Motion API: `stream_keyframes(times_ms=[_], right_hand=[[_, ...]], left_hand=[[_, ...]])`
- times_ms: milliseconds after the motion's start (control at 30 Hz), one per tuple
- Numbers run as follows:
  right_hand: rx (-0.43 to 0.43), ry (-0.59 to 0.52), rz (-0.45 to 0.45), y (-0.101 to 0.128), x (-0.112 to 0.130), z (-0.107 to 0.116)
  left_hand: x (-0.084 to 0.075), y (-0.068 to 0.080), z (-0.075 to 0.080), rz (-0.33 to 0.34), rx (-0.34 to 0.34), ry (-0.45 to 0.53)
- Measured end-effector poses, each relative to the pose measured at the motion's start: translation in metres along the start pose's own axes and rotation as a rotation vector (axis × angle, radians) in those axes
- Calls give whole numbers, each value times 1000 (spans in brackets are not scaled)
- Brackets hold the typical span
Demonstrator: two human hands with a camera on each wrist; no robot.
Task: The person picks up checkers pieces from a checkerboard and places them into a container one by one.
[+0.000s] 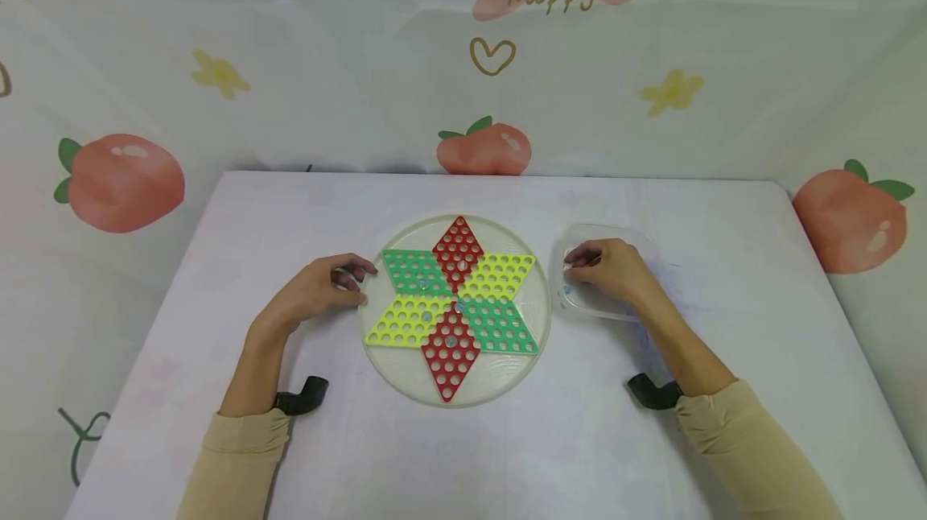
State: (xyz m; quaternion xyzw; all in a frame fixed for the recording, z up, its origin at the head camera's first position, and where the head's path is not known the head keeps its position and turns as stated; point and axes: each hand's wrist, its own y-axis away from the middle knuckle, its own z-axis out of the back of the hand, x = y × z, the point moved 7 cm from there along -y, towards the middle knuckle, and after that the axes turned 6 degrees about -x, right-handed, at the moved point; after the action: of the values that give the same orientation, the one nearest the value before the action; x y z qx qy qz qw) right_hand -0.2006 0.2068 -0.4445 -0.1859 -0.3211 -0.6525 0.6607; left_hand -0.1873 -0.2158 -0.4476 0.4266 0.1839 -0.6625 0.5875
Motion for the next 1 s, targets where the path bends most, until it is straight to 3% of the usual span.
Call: stream_keyframes(times_ms=[333, 567, 767, 1000], right_hand=[[-54, -2, -17, 5, 3, 10], [-141, -16, -2, 12, 15, 24], [-220, -69, 34, 17, 22, 30], [-272, -145, 137, 24, 40, 27]], left_hand=[[0, -2, -2, -7, 0, 5], [-4, -1, -2, -19, 1, 10], [-8, 1, -2, -32, 1, 19], [-2, 0, -2, -16, 1, 14]])
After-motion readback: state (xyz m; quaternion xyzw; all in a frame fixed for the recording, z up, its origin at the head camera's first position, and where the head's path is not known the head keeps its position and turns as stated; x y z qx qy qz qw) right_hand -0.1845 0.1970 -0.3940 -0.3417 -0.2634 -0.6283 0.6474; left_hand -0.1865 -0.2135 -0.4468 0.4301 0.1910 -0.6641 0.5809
